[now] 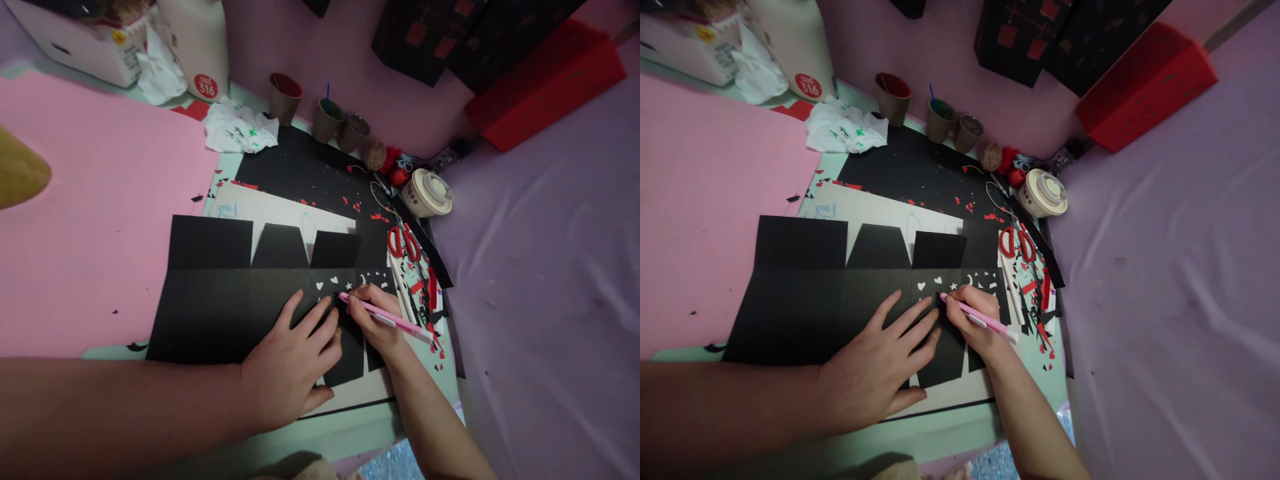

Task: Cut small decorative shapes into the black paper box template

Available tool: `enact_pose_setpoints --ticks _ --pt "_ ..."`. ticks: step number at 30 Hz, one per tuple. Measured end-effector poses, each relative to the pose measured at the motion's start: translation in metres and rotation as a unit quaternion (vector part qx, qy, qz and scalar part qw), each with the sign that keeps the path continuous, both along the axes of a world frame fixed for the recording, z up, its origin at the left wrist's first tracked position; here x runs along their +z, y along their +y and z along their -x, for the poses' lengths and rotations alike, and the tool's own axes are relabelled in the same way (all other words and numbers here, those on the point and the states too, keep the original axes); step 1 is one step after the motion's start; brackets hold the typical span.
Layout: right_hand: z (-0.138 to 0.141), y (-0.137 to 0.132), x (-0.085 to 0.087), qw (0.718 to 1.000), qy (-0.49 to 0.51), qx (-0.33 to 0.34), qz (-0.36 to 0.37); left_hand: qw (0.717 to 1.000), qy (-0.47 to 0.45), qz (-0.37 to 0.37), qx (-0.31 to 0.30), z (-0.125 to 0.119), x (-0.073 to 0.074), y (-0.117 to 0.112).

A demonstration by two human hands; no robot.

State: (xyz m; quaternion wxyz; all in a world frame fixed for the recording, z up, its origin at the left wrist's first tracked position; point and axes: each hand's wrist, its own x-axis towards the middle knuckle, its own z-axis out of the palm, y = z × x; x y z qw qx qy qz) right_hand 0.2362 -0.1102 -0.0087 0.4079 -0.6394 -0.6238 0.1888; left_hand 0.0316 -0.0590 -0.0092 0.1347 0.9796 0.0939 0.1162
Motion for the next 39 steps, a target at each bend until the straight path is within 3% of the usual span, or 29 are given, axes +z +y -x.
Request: enact_pose_setpoints --ticks 11,27,29,33,39 --pt "0.0 0.002 0.006 1.0 -0.01 -0.004 0.012 1.0 0.007 -0.008 -0.006 0.0 0.001 0.0" --pt "-0.002 0.001 0.001 0.999 0.003 -0.018 0.035 1.0 0.004 -0.012 -0.001 0.0 0.0 0.0" --pt "0.0 0.0 0.004 0.998 0.037 -0.041 0.022 1.0 0.004 -0.012 0.0 0.0 -0.001 -0.001" --pt "0.012 -0.002 0.014 0.976 0.143 -0.162 -0.011 1.0 0.003 -0.012 0.004 0.0 -0.002 -0.002" --pt "0.037 0.0 0.022 0.943 0.213 -0.247 0.063 1.0 -0.004 -0.009 0.006 0.001 0.0 -0.002"
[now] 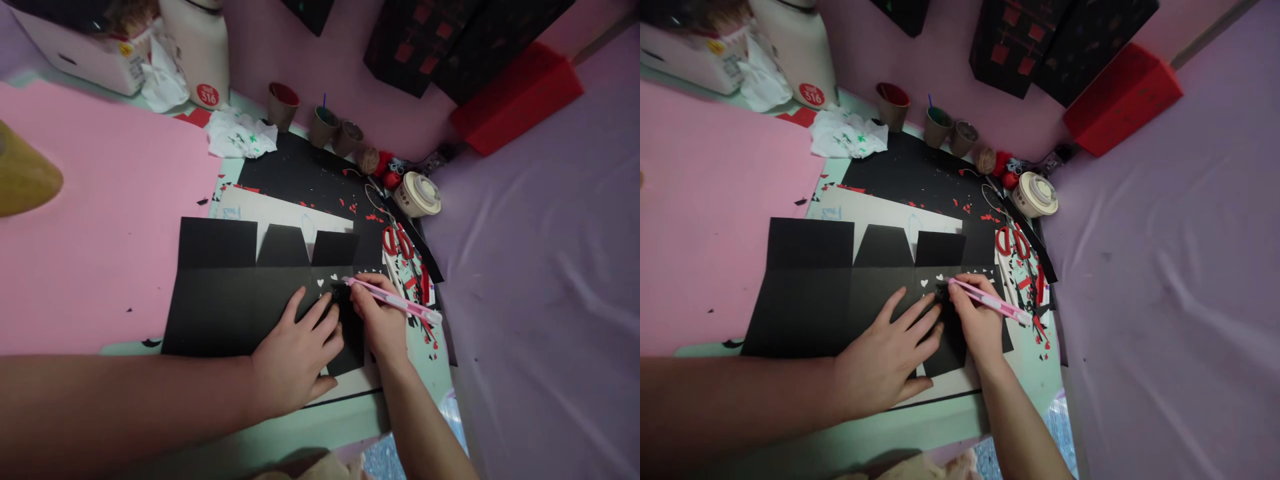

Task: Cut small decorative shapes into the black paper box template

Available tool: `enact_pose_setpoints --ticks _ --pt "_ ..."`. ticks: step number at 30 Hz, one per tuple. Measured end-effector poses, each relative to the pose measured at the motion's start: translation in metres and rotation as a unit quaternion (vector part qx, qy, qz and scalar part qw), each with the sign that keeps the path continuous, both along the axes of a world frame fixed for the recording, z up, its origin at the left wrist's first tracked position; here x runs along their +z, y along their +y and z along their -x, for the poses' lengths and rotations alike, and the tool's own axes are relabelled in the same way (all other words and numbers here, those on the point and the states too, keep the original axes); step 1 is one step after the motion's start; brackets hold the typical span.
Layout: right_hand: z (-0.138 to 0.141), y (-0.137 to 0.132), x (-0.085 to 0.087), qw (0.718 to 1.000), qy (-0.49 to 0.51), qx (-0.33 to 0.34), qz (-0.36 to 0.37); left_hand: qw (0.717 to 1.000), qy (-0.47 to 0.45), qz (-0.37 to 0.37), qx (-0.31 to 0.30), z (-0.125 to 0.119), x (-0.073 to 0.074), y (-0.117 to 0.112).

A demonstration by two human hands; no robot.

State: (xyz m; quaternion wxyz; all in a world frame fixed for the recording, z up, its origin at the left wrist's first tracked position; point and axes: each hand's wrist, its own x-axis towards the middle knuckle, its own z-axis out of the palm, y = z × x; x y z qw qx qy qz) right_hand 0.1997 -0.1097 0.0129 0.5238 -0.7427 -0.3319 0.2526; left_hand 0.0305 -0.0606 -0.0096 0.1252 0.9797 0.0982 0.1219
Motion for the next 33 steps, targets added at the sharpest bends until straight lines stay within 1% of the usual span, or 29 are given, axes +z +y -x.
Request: enact_pose_setpoints --ticks 3,6,8,11,14,16,18,20,22,25,27,30,33 --pt "0.008 0.002 -0.003 0.999 -0.024 -0.03 0.008 1.0 0.001 0.005 -0.001 0.0 0.0 0.0" --pt "0.014 0.001 -0.009 0.997 -0.07 -0.043 0.009 1.0 0.008 0.016 -0.001 -0.001 0.0 -0.001" --pt "0.016 0.001 -0.014 0.993 -0.108 -0.048 0.006 0.999 0.023 0.028 -0.006 -0.001 0.004 -0.002" --pt "0.015 0.001 -0.019 0.99 -0.128 -0.053 0.004 0.995 0.066 0.074 -0.02 -0.001 0.017 0.003" --pt "0.009 0.003 -0.021 0.995 -0.1 -0.027 0.004 0.983 0.115 0.131 -0.048 0.001 0.03 0.016" --pt "0.003 0.005 -0.019 0.996 -0.084 0.006 0.006 0.978 0.138 0.136 -0.076 0.003 0.033 0.026" --pt "-0.002 0.008 -0.016 0.996 -0.075 0.037 0.009 0.979 0.143 0.108 -0.096 0.005 0.031 0.033" --pt "-0.004 0.009 -0.01 0.996 -0.076 0.045 0.009 0.983 0.137 0.066 -0.104 0.007 0.024 0.035" --pt "-0.001 0.008 -0.004 0.996 -0.087 0.018 0.007 0.987 0.123 0.024 -0.096 0.008 0.017 0.032" --pt "0.009 0.006 0.001 0.991 -0.124 -0.053 0.011 0.995 0.077 -0.014 -0.069 0.008 0.009 0.024" --pt "0.017 0.005 0.0 0.985 -0.155 -0.08 0.014 0.998 0.039 -0.014 -0.056 0.009 0.006 0.02" --pt "0.027 0.006 -0.008 0.979 -0.181 -0.089 0.02 0.999 0.006 -0.002 -0.041 0.01 0.003 0.019" --pt "0.031 0.006 -0.017 0.978 -0.19 -0.086 0.025 0.999 -0.002 0.007 -0.033 0.011 0.001 0.02"
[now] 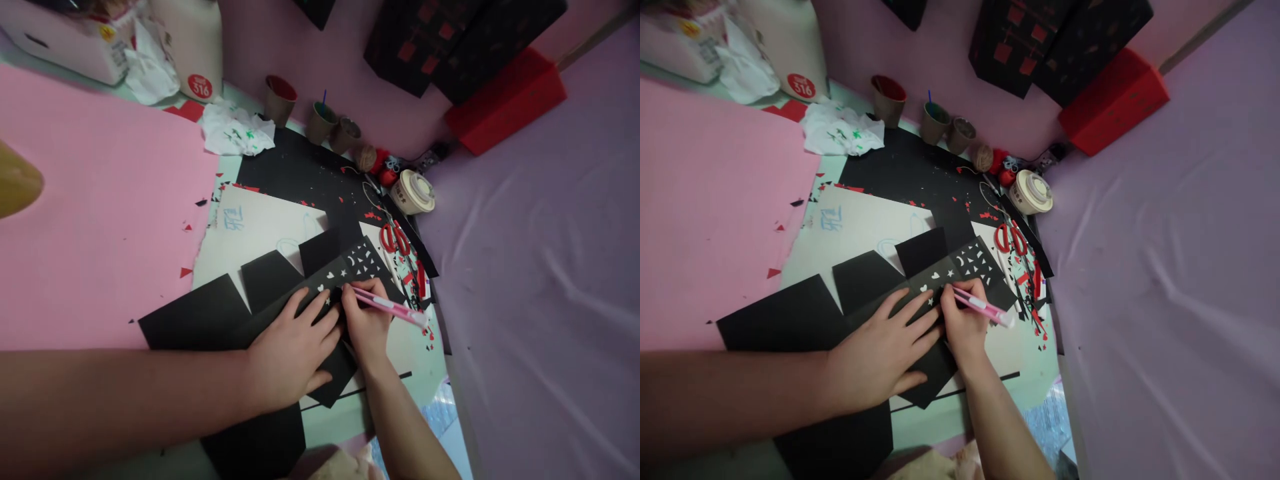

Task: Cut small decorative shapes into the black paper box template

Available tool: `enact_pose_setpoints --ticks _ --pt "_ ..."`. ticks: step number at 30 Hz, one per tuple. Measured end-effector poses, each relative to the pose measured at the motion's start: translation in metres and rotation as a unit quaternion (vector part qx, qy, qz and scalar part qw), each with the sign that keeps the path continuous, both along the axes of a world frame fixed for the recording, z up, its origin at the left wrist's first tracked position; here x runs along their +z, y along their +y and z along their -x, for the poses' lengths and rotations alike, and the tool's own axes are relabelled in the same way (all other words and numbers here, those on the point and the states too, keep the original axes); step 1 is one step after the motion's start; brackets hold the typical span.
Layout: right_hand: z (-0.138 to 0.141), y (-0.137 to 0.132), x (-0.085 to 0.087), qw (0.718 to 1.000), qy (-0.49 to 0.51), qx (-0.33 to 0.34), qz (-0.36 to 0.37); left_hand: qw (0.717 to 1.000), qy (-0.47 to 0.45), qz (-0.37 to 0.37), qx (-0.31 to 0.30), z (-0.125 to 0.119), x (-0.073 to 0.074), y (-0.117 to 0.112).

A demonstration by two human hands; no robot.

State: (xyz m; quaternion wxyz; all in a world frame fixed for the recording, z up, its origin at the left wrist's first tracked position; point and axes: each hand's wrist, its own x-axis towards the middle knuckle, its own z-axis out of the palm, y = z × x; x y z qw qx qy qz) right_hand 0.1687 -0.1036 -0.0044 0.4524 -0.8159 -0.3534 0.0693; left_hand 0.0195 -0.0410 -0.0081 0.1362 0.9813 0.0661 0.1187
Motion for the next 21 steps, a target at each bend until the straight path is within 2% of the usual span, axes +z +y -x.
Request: enact_pose_setpoints --ticks 8,21 --pt "-0.0011 -0.0064 -0.0088 0.999 -0.036 0.023 -0.001 1.0 -0.011 0.007 0.003 0.001 -0.002 -0.0004" --pt "-0.0003 -0.0042 -0.006 0.999 -0.037 0.032 0.019 1.0 -0.011 0.003 0.008 0.0012 -0.0031 -0.0018"
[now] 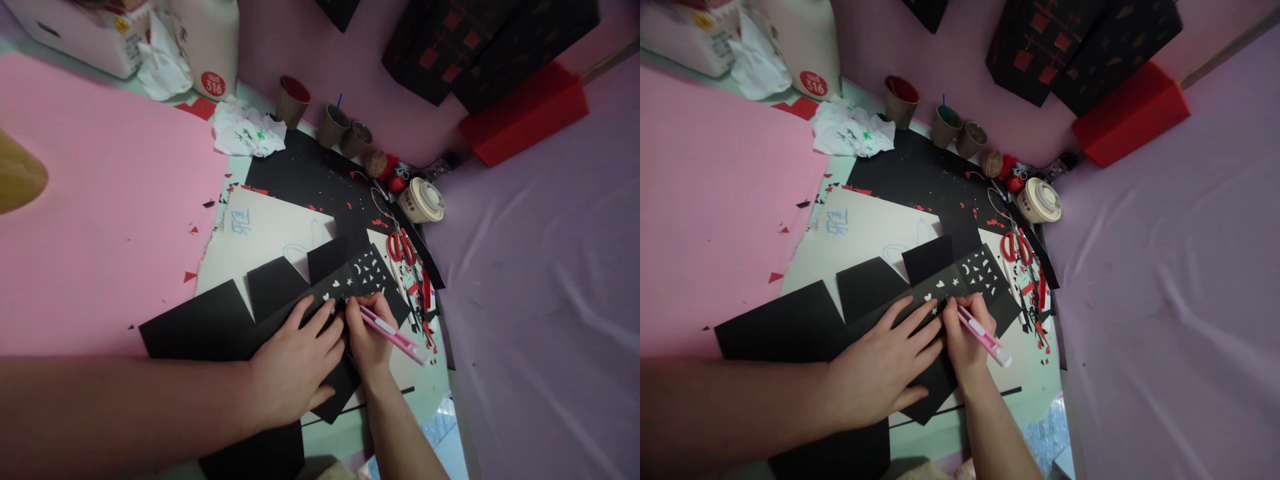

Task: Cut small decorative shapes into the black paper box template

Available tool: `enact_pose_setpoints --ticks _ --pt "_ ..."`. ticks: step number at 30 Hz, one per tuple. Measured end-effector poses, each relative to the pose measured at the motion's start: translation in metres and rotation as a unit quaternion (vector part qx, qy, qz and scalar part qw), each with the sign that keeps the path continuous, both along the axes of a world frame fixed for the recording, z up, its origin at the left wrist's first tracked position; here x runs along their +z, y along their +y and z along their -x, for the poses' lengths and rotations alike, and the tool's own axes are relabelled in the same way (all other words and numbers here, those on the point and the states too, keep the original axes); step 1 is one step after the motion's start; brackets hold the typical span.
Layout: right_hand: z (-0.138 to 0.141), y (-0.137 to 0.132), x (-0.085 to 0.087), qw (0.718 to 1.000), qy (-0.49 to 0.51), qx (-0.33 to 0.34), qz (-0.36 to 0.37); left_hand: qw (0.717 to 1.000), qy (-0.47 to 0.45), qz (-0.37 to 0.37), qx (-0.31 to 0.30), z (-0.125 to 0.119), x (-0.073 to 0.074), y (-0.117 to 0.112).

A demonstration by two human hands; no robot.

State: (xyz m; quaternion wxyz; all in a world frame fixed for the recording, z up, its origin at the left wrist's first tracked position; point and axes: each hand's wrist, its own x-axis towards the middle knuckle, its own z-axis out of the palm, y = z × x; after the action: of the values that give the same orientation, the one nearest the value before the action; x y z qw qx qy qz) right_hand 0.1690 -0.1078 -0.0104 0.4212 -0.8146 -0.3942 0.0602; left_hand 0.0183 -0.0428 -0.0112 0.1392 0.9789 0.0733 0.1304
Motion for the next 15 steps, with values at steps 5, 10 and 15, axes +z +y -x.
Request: enact_pose_setpoints --ticks 5,10,15 --pt "-0.0006 0.0005 -0.0013 1.0 -0.002 -0.003 -0.002 1.0 -0.002 -0.003 0.002 -0.0004 0.0 0.0006" --pt "-0.0006 -0.0003 -0.0007 1.0 -0.007 0.009 -0.001 1.0 -0.007 -0.002 0.004 -0.0017 -0.0001 0.0008" --pt "0.0 -0.0004 0.0011 1.0 -0.013 0.01 0.006 1.0 -0.008 0.0 0.004 0.0 0.0001 -0.0004"
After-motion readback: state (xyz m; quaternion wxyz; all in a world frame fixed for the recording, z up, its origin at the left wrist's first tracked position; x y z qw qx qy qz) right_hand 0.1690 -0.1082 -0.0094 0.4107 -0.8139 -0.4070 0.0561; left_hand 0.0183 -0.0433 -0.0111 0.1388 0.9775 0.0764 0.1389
